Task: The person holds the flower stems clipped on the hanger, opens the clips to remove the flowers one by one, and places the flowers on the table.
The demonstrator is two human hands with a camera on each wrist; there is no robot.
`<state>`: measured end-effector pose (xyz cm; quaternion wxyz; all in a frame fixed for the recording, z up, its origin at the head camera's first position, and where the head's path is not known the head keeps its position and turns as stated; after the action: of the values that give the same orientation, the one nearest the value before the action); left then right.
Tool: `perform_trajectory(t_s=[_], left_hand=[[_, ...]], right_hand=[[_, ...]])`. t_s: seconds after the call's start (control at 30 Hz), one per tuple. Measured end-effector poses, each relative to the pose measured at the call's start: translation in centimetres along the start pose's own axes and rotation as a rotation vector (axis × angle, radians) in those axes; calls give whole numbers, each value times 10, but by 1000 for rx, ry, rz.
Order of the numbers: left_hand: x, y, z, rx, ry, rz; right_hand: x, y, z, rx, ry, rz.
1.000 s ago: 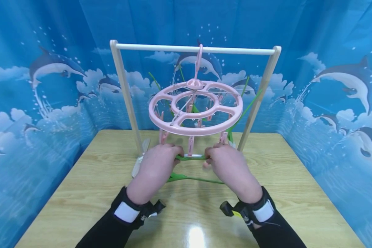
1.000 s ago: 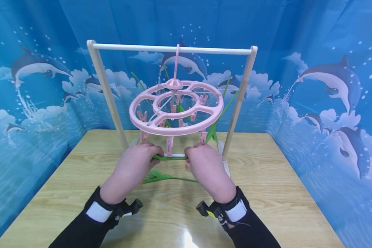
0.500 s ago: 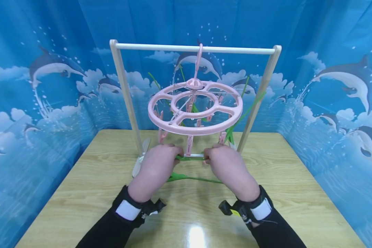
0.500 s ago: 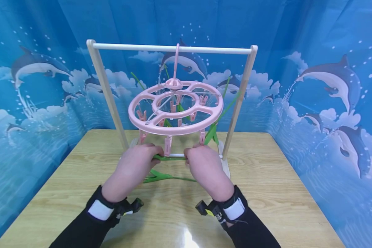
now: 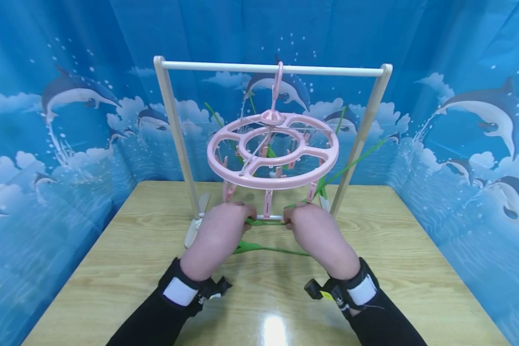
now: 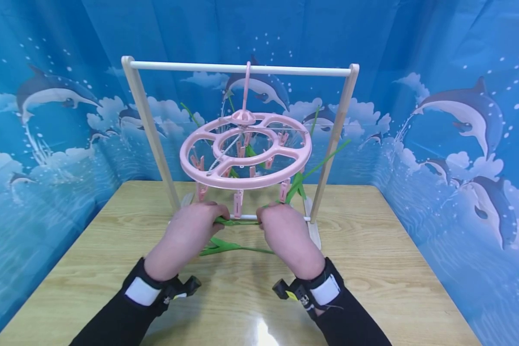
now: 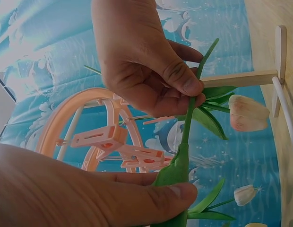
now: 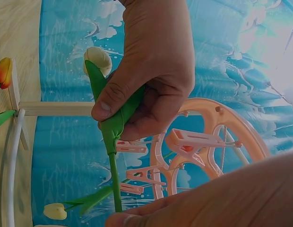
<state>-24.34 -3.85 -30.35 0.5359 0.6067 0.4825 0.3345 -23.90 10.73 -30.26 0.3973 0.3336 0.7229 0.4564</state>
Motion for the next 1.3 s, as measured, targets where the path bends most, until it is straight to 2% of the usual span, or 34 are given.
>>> perform_trajectory(t_s=[0.67, 0.9, 1.3], left_hand=[[-3, -14, -4, -22, -22, 54], [-3, -16, -6, -26, -26, 46], [1, -20, -8, -6, -83, 17]], right_hand=[[8, -15, -5, -93, -48, -49], [9, -17, -5, -87, -46, -59], [12, -22, -7, -84, -43, -78]])
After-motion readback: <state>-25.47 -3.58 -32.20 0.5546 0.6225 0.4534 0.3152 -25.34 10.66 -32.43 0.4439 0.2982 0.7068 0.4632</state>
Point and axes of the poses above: each hand's wrist, its own z-axis away from the middle knuckle, its own y-axis out of the back of the hand, x = y × z, the point moved 8 cm from there along -z, towards the middle knuckle, and after that the axes turned 14 degrees about -z, right-handed, at the moved point
